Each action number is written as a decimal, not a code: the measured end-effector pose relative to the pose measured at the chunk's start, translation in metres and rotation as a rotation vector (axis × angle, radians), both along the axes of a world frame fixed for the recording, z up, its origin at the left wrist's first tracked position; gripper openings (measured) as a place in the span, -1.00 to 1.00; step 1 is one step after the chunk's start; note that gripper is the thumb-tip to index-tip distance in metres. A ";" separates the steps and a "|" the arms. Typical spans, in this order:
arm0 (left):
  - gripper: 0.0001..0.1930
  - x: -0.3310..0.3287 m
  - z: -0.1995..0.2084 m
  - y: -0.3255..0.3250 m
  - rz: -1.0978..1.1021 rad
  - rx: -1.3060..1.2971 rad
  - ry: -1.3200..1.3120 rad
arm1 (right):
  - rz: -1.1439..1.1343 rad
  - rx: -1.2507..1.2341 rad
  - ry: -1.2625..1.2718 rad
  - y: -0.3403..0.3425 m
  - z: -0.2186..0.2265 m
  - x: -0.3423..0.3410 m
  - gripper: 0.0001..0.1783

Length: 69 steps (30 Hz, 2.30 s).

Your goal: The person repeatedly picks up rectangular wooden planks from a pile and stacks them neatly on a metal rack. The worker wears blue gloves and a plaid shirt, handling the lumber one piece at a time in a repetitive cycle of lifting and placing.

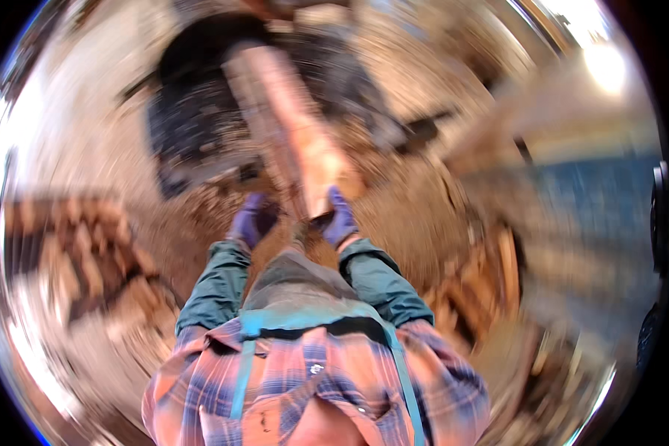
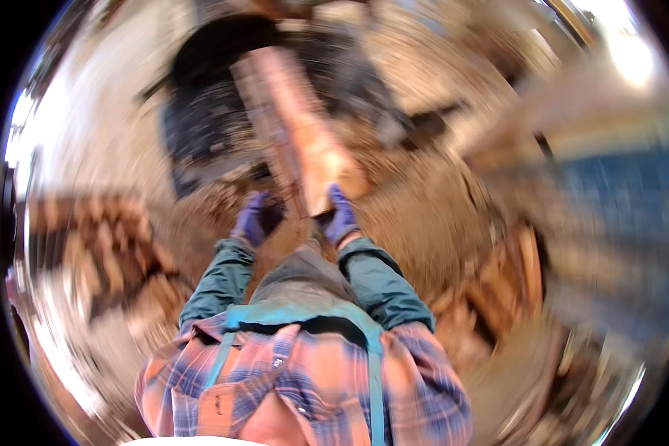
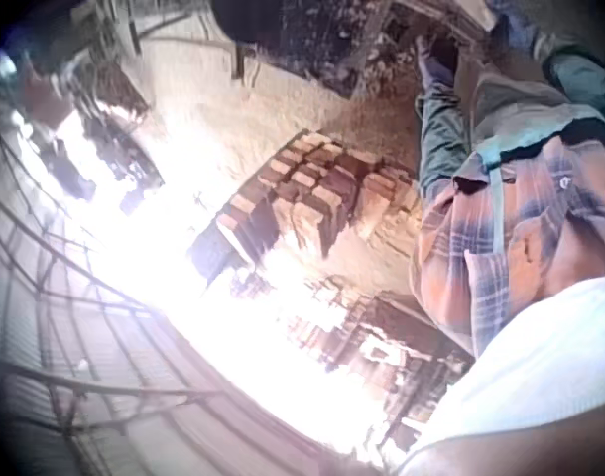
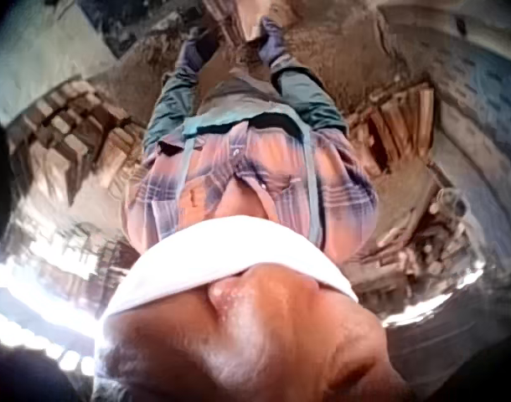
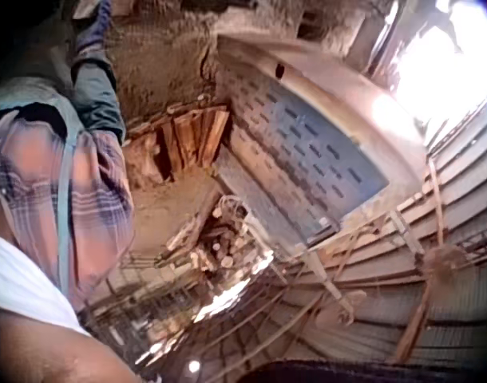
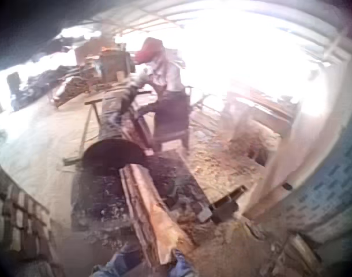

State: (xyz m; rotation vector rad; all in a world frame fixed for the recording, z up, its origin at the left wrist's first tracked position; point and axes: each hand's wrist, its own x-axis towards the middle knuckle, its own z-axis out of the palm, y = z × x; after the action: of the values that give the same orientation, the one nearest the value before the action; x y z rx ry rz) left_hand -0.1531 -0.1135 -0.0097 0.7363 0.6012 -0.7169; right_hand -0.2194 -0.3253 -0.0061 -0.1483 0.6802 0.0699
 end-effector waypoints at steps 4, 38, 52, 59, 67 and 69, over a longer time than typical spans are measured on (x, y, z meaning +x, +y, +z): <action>-0.64 0.078 -0.086 0.022 -0.277 -0.227 -0.251 | -0.056 -0.199 0.079 -0.022 0.001 -0.158 -0.55; -0.51 -0.086 -0.006 0.010 -1.315 0.691 -0.753 | 0.261 -0.549 0.033 -0.077 -0.009 -0.058 -0.33; -0.72 0.064 0.041 -0.010 -0.379 0.592 -0.815 | -0.247 -1.274 0.001 -0.077 0.005 0.184 -0.39; -0.59 0.163 0.029 -0.054 -0.039 0.771 -0.887 | 0.097 -1.718 0.320 -0.085 -0.008 0.242 -0.31; -0.07 0.238 -0.034 -0.058 -0.210 0.878 -0.548 | 0.523 -1.808 0.566 -0.080 0.013 0.268 -0.18; -0.06 0.242 -0.047 -0.053 -0.250 0.816 -0.597 | 0.614 -1.885 0.561 -0.074 0.023 0.262 -0.15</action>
State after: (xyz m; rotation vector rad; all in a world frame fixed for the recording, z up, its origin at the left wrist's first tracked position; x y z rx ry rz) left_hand 0.0892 -0.1665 -0.0563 1.7305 0.2284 -0.4194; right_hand 0.0430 -0.3997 0.0165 -2.2161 1.0393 0.0347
